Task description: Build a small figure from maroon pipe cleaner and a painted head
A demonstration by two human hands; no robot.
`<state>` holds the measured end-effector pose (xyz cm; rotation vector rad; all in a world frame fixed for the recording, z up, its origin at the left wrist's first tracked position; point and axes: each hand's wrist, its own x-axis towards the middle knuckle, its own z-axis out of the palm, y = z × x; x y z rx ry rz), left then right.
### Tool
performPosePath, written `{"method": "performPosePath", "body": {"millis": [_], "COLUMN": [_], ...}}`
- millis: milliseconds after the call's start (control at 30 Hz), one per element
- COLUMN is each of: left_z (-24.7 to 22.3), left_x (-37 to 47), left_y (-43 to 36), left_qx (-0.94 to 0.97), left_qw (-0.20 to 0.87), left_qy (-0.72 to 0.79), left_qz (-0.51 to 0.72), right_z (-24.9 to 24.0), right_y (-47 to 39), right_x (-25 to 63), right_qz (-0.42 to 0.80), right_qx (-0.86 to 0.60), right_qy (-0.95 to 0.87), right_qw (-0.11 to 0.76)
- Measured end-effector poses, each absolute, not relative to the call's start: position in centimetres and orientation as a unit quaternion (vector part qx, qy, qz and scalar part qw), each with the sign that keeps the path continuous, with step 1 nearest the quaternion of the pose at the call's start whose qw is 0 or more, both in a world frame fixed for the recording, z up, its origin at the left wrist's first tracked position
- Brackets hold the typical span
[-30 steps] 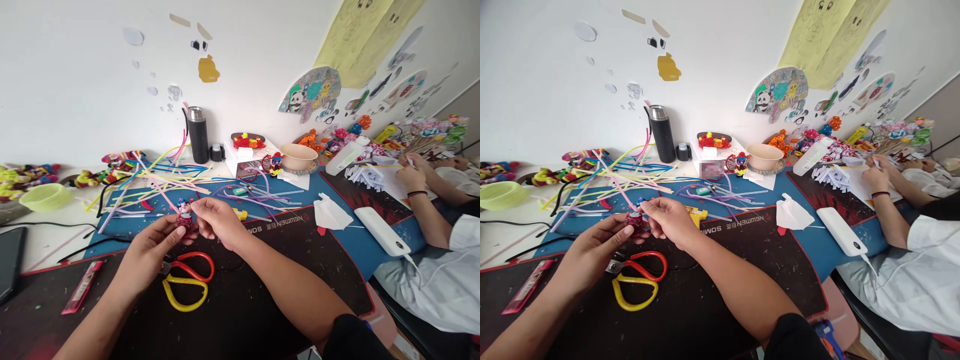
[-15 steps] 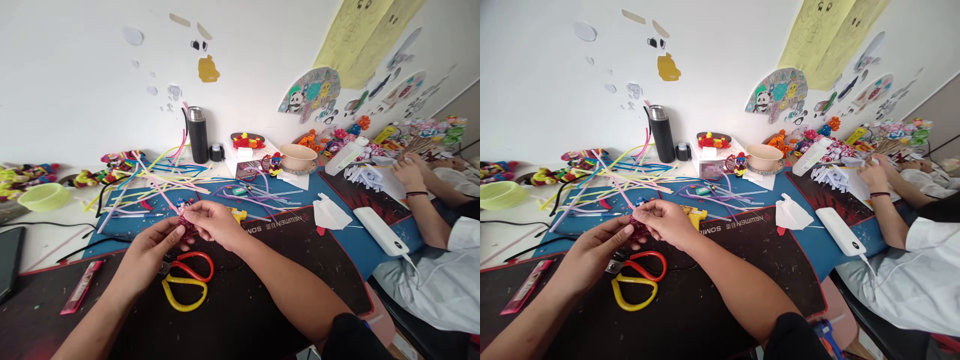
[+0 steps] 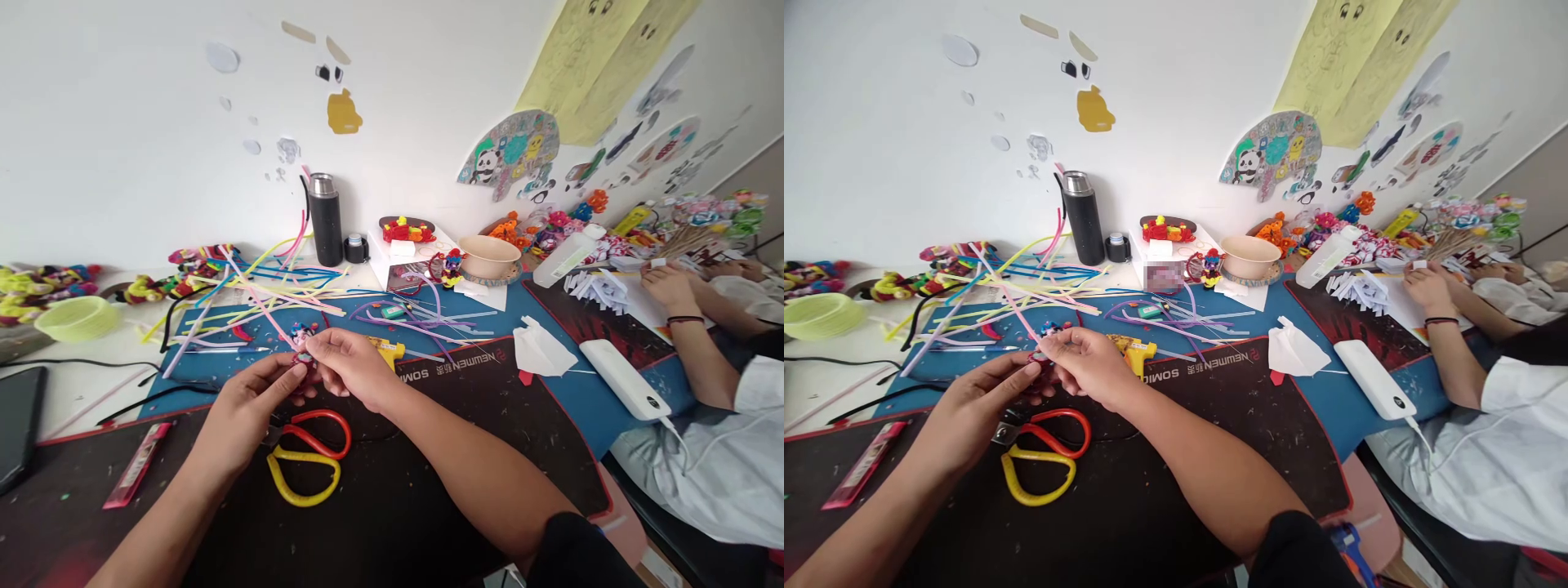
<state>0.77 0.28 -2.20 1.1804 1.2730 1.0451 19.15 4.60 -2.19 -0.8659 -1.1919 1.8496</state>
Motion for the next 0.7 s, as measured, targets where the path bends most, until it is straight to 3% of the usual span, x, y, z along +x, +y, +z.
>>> {"method": "performPosePath", "body": {"millis": [700], "left_z": [-1.5], "left_x": [0.7], "left_y": [0.5], "left_qx": [0.495], "left_qw": [0.556], "left_qy": [0.516], "left_qz": [0.424], "right_z": [-2.2], "right_y": [4.7], "right_x": [19.4], "right_qz": [0.684], "right_qx": [-0.345], "right_qy": [-0.52], "right_qw": [0.377]}}
